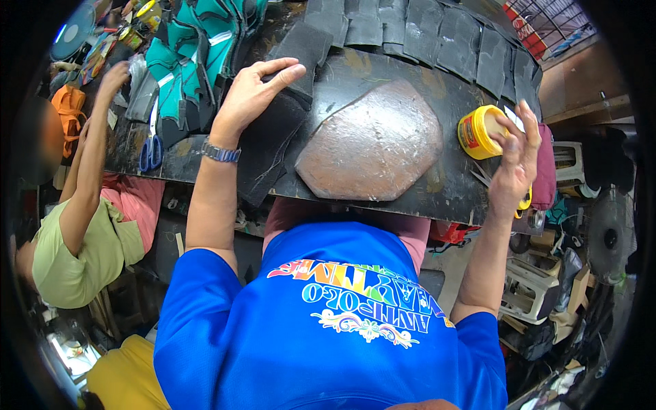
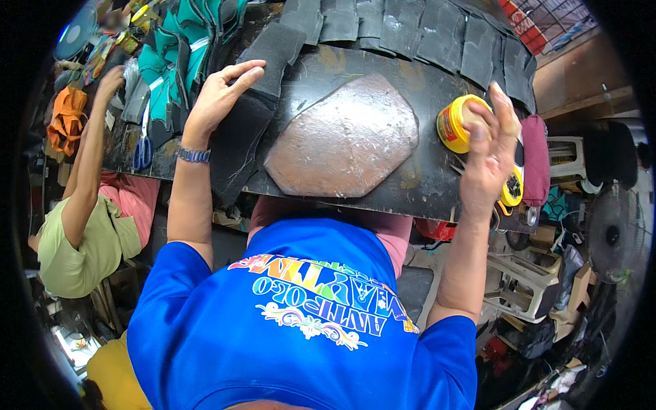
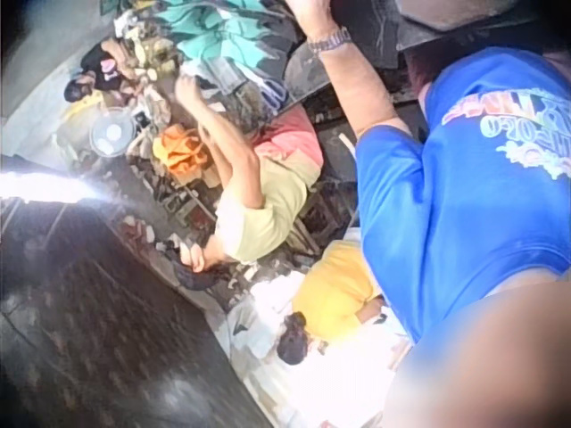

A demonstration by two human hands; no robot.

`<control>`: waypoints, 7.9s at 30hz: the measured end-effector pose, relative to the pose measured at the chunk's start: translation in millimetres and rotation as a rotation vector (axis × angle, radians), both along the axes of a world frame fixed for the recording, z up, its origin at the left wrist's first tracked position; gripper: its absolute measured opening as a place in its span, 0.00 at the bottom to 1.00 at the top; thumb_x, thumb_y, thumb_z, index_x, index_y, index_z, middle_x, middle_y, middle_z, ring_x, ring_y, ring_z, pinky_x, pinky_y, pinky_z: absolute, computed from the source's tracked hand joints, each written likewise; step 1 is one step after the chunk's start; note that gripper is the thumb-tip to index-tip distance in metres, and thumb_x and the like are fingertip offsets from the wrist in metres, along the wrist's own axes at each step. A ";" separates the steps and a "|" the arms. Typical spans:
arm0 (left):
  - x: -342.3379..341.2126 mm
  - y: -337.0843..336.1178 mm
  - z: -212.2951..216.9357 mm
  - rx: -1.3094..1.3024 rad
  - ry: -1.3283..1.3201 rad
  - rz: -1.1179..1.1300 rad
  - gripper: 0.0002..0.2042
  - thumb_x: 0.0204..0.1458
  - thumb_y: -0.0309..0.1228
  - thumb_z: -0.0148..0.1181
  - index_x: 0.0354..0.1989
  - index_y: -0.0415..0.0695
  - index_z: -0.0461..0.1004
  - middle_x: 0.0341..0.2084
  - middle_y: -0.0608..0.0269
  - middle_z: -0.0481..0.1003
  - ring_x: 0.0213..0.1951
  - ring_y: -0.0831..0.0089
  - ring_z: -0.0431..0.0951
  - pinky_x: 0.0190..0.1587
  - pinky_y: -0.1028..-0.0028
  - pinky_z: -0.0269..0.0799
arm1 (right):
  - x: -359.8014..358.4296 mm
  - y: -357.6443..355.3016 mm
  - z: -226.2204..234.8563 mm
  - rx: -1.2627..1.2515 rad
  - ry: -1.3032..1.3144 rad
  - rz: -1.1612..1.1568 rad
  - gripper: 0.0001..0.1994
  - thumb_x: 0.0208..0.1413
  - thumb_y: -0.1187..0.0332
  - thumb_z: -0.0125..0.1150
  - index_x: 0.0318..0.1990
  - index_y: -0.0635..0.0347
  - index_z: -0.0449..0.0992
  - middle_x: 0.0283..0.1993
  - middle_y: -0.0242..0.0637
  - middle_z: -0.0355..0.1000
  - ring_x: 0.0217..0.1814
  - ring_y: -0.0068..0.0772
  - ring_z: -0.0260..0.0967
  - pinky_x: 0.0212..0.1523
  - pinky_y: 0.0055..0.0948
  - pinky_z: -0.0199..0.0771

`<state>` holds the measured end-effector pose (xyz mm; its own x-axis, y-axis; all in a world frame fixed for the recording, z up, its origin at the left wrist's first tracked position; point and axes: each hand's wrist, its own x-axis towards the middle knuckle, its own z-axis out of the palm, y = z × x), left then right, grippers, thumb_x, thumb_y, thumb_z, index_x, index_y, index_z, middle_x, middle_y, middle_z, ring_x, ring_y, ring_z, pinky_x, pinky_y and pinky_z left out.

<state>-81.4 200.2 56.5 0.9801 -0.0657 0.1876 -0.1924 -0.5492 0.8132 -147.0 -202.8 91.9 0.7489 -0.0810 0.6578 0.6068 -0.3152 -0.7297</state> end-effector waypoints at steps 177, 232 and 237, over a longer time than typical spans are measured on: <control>-60.6 -61.7 -40.7 0.069 -0.043 -0.290 0.18 0.51 0.29 0.59 0.52 0.46 0.78 0.36 0.57 0.75 0.33 0.66 0.73 0.40 0.70 0.71 | 40.5 52.1 -72.4 -1.104 0.158 -0.281 0.11 0.48 0.73 0.55 0.40 0.53 0.78 0.53 0.44 0.71 0.58 0.49 0.64 0.54 0.45 0.64; -3.0 -114.2 -40.0 -0.602 0.498 -0.415 0.38 0.50 0.45 0.73 0.62 0.29 0.66 0.54 0.45 0.75 0.54 0.61 0.77 0.56 0.72 0.73 | 27.1 -78.0 19.9 -0.814 0.238 -0.592 0.30 0.63 0.37 0.47 0.46 0.54 0.84 0.56 0.52 0.73 0.58 0.51 0.70 0.58 0.43 0.68; -5.5 -109.7 -24.5 -0.785 0.719 -0.589 0.26 0.52 0.39 0.71 0.55 0.37 0.74 0.47 0.55 0.79 0.46 0.71 0.81 0.52 0.73 0.76 | -7.6 -48.6 11.8 -1.211 0.444 -0.615 0.22 0.61 0.47 0.57 0.39 0.59 0.84 0.45 0.43 0.78 0.55 0.46 0.72 0.54 0.43 0.69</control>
<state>-86.8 90.5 32.0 0.7351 -0.6486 -0.1974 0.3852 0.1600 0.9089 -154.5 -251.4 103.7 0.9598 -0.0301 0.2791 -0.0561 -0.9948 0.0854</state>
